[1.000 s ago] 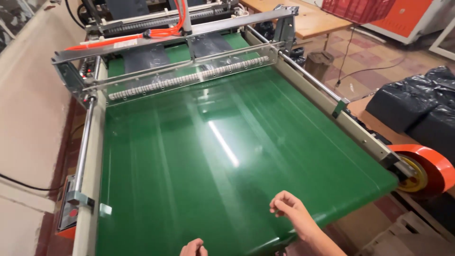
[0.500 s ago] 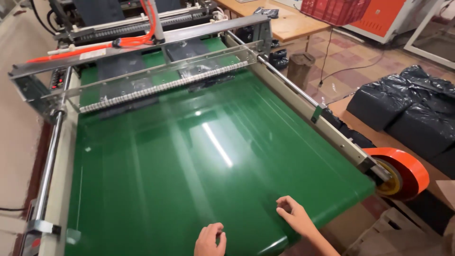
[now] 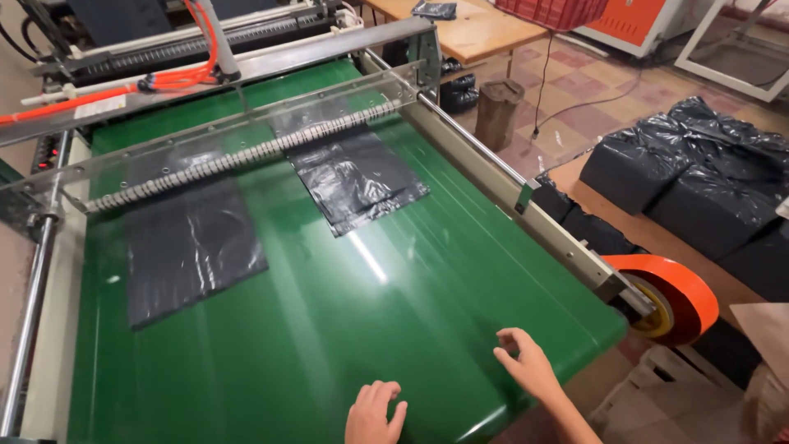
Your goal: Folding black plastic bags and inserting them into clear plastic sleeves.
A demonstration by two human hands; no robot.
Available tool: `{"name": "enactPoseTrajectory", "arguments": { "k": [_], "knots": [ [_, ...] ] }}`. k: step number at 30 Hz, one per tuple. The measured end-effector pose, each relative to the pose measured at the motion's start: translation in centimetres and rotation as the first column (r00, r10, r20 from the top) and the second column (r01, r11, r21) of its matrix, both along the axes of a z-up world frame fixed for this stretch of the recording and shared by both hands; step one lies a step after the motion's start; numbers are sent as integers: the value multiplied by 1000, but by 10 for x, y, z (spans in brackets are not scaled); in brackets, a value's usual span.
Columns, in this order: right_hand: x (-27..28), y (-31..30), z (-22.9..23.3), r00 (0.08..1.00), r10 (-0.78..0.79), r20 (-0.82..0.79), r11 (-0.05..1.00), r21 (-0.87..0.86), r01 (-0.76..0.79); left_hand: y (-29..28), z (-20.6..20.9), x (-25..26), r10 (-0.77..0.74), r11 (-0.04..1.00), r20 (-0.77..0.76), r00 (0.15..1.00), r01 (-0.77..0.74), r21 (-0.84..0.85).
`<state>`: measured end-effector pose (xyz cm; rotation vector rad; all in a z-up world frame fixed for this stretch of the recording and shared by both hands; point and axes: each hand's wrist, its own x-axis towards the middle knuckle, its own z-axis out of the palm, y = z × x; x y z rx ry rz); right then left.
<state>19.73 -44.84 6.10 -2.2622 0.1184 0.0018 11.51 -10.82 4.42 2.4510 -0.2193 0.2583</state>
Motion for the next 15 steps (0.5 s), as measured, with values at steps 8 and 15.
{"name": "enactPoseTrajectory", "arguments": {
  "k": [8,15],
  "knots": [
    [14,-24,8,998,-58,17,998,10,58,-28,48,20,-62,994,-45,997,66,93],
    [29,-37,21,989,-147,-30,983,-119,143,-59,79,85,-130,983,144,981,108,148]
  ]
}}
